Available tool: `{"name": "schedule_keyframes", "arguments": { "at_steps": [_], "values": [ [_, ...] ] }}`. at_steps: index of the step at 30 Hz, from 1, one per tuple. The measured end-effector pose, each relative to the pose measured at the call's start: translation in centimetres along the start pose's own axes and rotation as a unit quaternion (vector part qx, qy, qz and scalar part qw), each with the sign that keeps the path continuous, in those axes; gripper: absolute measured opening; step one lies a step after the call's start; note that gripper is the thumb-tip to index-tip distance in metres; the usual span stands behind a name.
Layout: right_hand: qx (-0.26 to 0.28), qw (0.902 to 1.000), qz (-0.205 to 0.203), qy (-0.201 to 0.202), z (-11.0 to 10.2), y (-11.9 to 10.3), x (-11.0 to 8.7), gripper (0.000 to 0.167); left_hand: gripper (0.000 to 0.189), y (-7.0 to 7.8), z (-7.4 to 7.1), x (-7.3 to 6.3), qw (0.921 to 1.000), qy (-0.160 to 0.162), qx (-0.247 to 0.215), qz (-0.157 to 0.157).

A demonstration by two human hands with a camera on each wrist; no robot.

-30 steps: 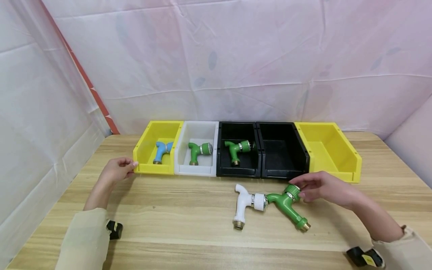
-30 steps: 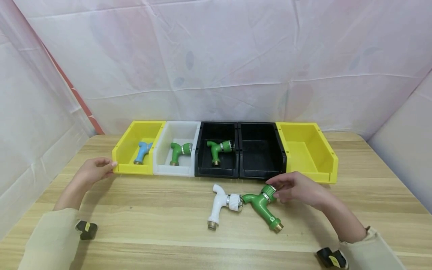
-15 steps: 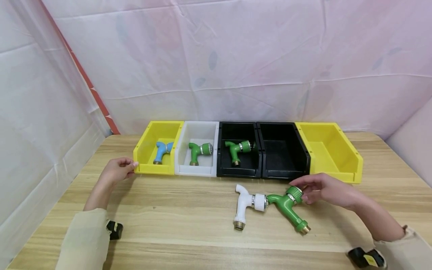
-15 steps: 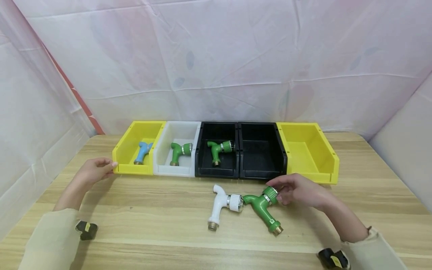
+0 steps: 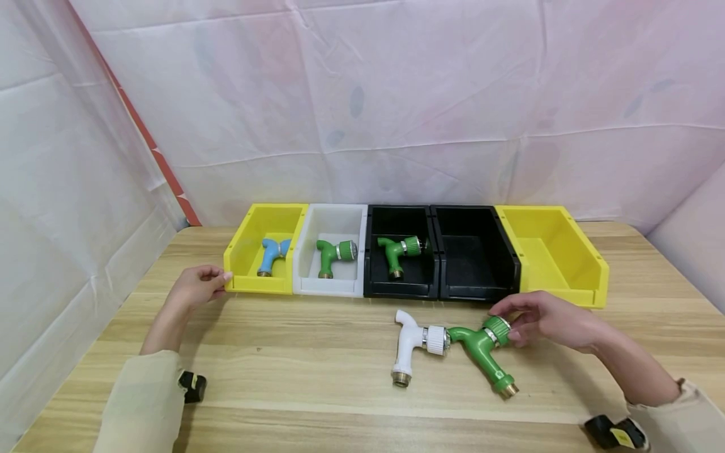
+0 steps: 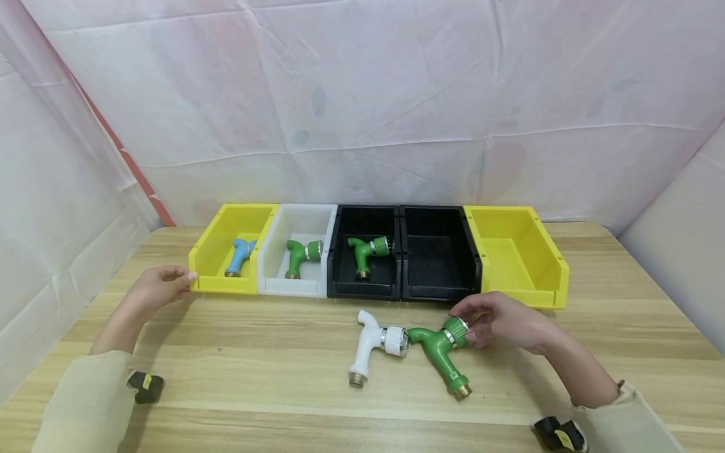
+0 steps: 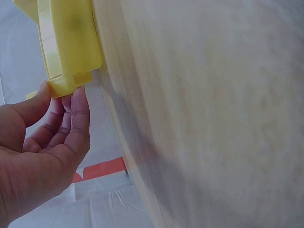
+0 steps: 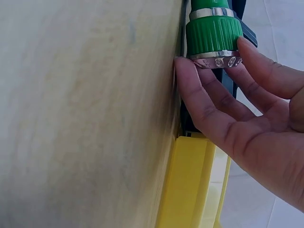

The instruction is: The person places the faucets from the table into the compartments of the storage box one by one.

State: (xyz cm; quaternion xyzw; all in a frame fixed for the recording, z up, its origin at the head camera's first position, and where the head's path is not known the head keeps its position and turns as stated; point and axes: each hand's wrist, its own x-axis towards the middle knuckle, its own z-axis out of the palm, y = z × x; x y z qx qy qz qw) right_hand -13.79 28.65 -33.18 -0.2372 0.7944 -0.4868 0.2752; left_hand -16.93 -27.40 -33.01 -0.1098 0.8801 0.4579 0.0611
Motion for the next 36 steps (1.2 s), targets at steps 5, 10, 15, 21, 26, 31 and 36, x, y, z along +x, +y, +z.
{"name": "schedule_keyframes", "arguments": {
  "at_steps": [5,10,15,21,26,31,36],
  "values": [
    [0.047,0.9985,0.026,0.002,0.1,-0.1,-0.2,0.041,0.030,-0.2,0.0,0.1,1.0000,-0.001,0.002,-0.001],
    [0.062,0.9974,0.035,0.009,0.1,-0.1,-0.3,0.040,0.030,-0.2,0.0,0.1,1.0000,-0.003,0.002,0.000],
    [0.072,0.9966,0.038,0.011,0.1,-0.2,-0.4,0.039,0.030,-0.3,0.0,0.2,1.0000,-0.004,0.002,0.004],
    [0.081,0.9957,0.045,0.013,0.1,-0.3,-0.4,0.039,0.029,-0.4,-0.1,0.2,1.0000,-0.004,0.003,0.005],
    [0.075,0.9964,0.036,0.015,0.2,-0.3,-0.4,0.038,0.032,-1.4,-0.1,1.1,0.9998,-0.003,-0.019,-0.001],
    [0.047,0.9982,0.031,0.022,0.2,-0.5,-0.4,0.038,0.032,-2.0,-0.2,1.6,0.9989,0.002,-0.046,-0.011],
    [0.034,0.9988,0.027,0.024,0.2,-0.8,-0.4,0.038,0.030,-0.9,-0.1,0.7,0.9998,0.003,-0.019,-0.010]
  ]
}}
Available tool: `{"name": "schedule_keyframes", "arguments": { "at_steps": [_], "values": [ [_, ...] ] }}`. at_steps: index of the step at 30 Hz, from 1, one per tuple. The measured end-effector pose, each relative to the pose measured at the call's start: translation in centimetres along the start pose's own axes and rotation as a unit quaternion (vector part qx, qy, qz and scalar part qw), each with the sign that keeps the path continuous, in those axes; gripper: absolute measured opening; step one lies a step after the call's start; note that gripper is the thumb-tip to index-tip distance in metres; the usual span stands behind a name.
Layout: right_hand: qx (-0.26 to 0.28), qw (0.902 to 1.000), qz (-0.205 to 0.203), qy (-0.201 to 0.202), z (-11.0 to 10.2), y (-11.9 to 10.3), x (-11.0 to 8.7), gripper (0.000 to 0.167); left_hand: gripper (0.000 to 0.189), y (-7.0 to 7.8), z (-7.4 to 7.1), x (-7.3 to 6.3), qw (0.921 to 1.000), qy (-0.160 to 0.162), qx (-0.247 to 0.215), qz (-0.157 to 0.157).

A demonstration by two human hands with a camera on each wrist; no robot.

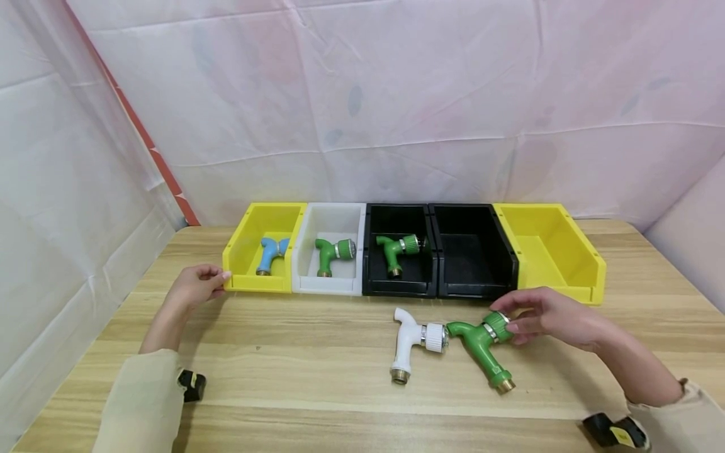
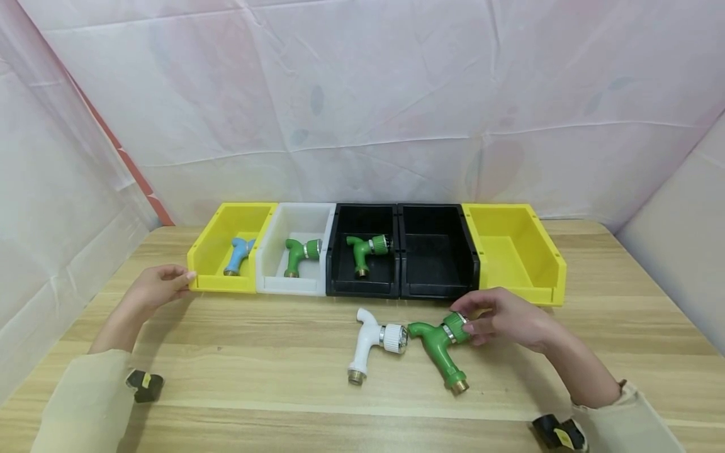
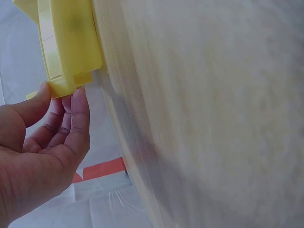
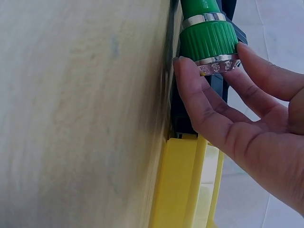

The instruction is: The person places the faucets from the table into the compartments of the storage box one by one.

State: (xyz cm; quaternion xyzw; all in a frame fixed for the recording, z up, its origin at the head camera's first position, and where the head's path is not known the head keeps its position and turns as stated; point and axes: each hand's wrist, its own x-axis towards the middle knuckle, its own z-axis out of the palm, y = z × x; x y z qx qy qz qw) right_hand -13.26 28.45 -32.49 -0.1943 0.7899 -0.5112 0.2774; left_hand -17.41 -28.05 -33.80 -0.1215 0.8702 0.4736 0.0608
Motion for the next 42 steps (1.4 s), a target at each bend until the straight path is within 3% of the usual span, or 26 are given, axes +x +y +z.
{"name": "schedule_keyframes", "arguments": {
  "at_steps": [6,25,42],
  "values": [
    [0.003,1.0000,0.005,0.004,0.03,-0.05,-0.06,0.038,0.028,0.84,0.05,-0.69,0.9998,-0.009,0.017,0.006],
    [-0.011,0.9996,0.020,0.015,0.18,-0.24,-0.14,0.039,0.027,0.40,0.10,-0.34,0.9998,0.008,0.016,-0.002],
    [-0.008,0.9992,0.019,0.035,0.29,-0.52,-0.15,0.040,0.029,0.65,0.12,-0.59,0.9996,0.002,0.026,-0.009]
  ]
}}
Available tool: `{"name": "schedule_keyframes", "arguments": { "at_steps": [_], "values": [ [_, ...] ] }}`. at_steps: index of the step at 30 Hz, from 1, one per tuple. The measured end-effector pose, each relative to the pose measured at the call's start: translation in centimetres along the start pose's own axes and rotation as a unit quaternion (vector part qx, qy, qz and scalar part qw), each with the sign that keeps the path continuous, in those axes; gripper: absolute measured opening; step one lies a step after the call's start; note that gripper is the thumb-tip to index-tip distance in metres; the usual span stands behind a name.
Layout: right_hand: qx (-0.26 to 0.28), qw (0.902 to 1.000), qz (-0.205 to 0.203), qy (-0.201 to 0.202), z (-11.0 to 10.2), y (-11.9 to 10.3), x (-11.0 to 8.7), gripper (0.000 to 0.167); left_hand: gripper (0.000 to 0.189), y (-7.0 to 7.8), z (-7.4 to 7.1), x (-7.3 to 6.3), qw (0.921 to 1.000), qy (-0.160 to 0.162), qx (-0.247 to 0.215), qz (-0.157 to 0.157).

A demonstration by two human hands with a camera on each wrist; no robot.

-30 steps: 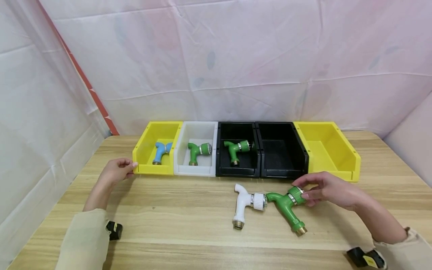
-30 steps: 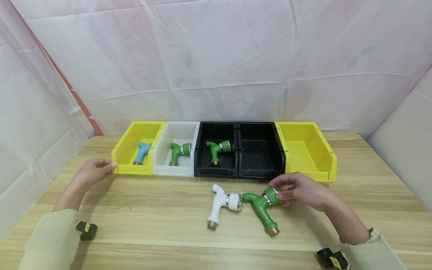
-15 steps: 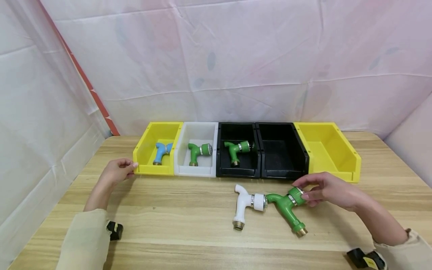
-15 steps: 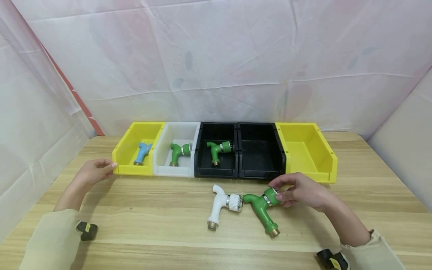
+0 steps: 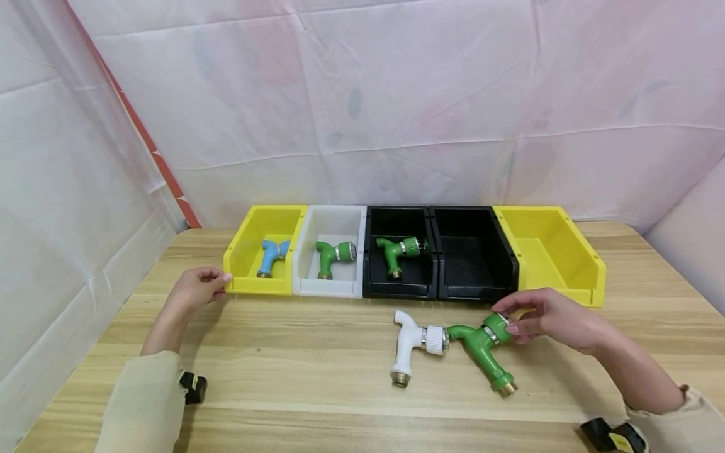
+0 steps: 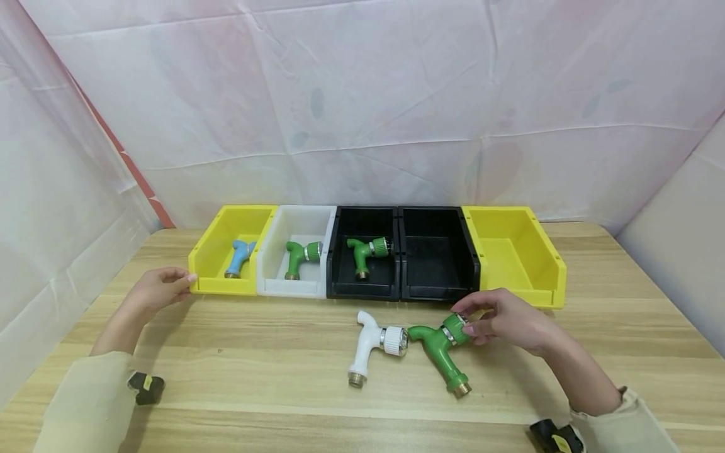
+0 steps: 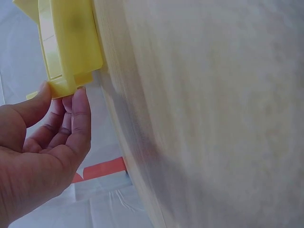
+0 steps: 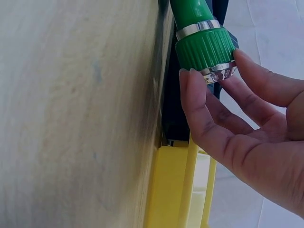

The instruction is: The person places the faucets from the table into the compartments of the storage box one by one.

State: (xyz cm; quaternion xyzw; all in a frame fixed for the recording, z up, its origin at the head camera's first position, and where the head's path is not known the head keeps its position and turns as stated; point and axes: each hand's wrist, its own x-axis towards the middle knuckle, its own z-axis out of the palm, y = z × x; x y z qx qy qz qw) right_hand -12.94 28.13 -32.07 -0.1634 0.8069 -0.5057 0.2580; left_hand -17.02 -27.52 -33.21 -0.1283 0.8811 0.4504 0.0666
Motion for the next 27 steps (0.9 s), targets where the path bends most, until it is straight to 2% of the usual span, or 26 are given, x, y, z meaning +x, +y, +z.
{"name": "schedule_keyframes", "arguments": {
  "at_steps": [10,20,27],
  "values": [
    [-0.001,0.9999,-0.007,0.008,0.02,-0.02,-0.01,0.039,0.029,0.06,0.03,0.05,0.9998,-0.001,-0.018,-0.012],
    [-0.005,0.9998,-0.010,0.018,0.06,-0.16,-0.14,0.038,0.031,0.22,0.09,-0.07,0.9999,0.001,-0.011,-0.014],
    [-0.020,0.9994,-0.016,0.023,-0.04,-0.26,-0.25,0.037,0.032,-0.11,-0.05,0.31,0.9998,0.002,-0.014,-0.013]
  ]
}}
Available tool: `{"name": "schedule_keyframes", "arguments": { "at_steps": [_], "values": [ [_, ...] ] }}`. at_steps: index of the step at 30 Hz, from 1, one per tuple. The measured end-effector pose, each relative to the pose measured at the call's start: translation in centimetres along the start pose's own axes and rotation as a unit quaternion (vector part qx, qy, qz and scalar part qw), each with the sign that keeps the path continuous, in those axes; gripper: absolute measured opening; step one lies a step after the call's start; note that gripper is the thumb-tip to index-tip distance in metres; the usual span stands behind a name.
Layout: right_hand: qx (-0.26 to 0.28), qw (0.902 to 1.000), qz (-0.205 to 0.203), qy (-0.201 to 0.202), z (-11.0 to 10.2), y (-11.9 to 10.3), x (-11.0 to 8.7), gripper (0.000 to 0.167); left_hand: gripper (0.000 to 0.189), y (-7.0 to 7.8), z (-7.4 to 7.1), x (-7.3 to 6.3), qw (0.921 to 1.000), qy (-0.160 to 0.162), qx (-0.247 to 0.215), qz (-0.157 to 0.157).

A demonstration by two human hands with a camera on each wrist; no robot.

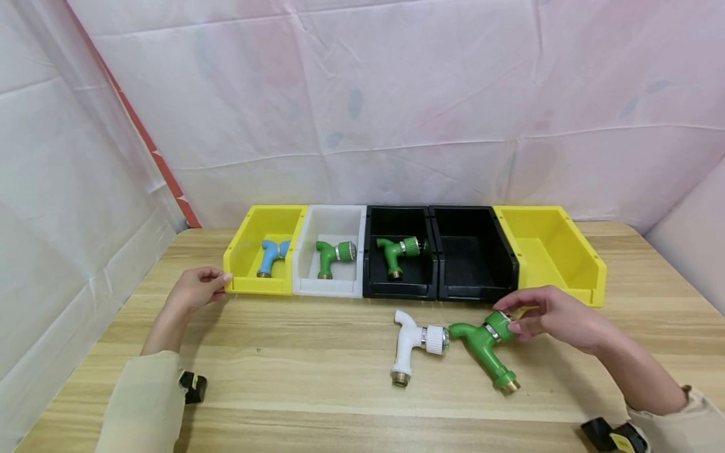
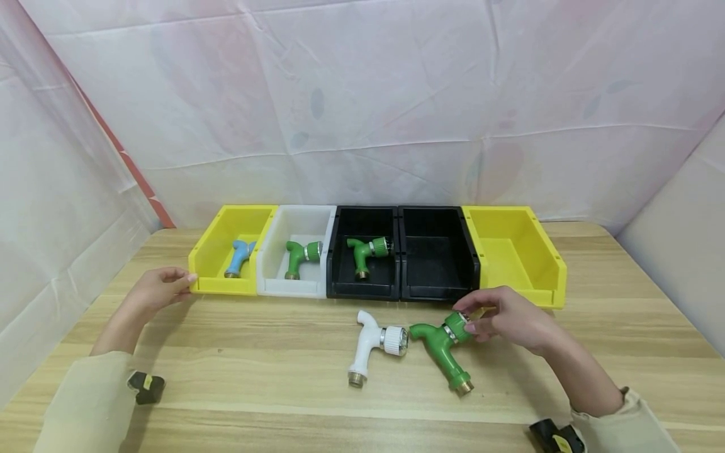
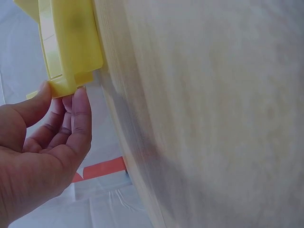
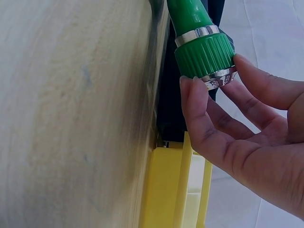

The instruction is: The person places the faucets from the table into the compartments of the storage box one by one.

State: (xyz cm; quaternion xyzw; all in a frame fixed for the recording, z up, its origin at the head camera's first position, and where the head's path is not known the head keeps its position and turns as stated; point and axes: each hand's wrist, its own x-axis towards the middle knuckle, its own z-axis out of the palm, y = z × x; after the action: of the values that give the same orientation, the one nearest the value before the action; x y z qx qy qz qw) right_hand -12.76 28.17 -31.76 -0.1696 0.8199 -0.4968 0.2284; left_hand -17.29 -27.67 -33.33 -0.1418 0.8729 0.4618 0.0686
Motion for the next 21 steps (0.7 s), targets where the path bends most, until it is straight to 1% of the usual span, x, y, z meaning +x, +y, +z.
{"name": "schedule_keyframes", "arguments": {
  "at_steps": [1,4,6,7,10,11,15,21],
  "values": [
    [-0.003,1.0000,0.000,0.001,-0.01,-0.03,0.00,0.037,0.032,-0.07,-0.06,0.05,1.0000,-0.003,-0.003,0.002],
    [-0.013,0.9999,0.000,0.005,-0.01,-0.13,-0.01,0.037,0.032,-0.26,-0.13,0.25,0.9999,-0.005,-0.011,-0.009],
    [-0.017,0.9998,0.002,0.008,0.00,-0.20,-0.02,0.037,0.033,-0.35,-0.12,0.30,0.9999,-0.005,-0.012,-0.009],
    [-0.018,0.9998,0.003,0.010,0.00,-0.25,-0.03,0.037,0.033,-0.33,-0.12,0.24,0.9999,-0.006,-0.012,-0.002],
    [-0.014,0.9998,0.008,0.013,0.00,-0.38,-0.06,0.037,0.033,-0.13,0.00,-0.03,1.0000,-0.002,-0.002,0.004],
    [-0.012,0.9998,0.008,0.013,0.00,-0.42,-0.07,0.037,0.032,-0.07,0.07,-0.08,1.0000,0.004,-0.002,0.003],
    [-0.011,0.9997,0.007,0.019,-0.03,-0.63,-0.10,0.036,0.030,0.08,0.11,-0.23,1.0000,0.004,0.001,0.003],
    [-0.015,0.9995,0.007,0.028,-0.02,-0.94,-0.13,0.037,0.031,0.07,0.06,-0.30,0.9998,-0.010,-0.008,0.017]
  ]
}}
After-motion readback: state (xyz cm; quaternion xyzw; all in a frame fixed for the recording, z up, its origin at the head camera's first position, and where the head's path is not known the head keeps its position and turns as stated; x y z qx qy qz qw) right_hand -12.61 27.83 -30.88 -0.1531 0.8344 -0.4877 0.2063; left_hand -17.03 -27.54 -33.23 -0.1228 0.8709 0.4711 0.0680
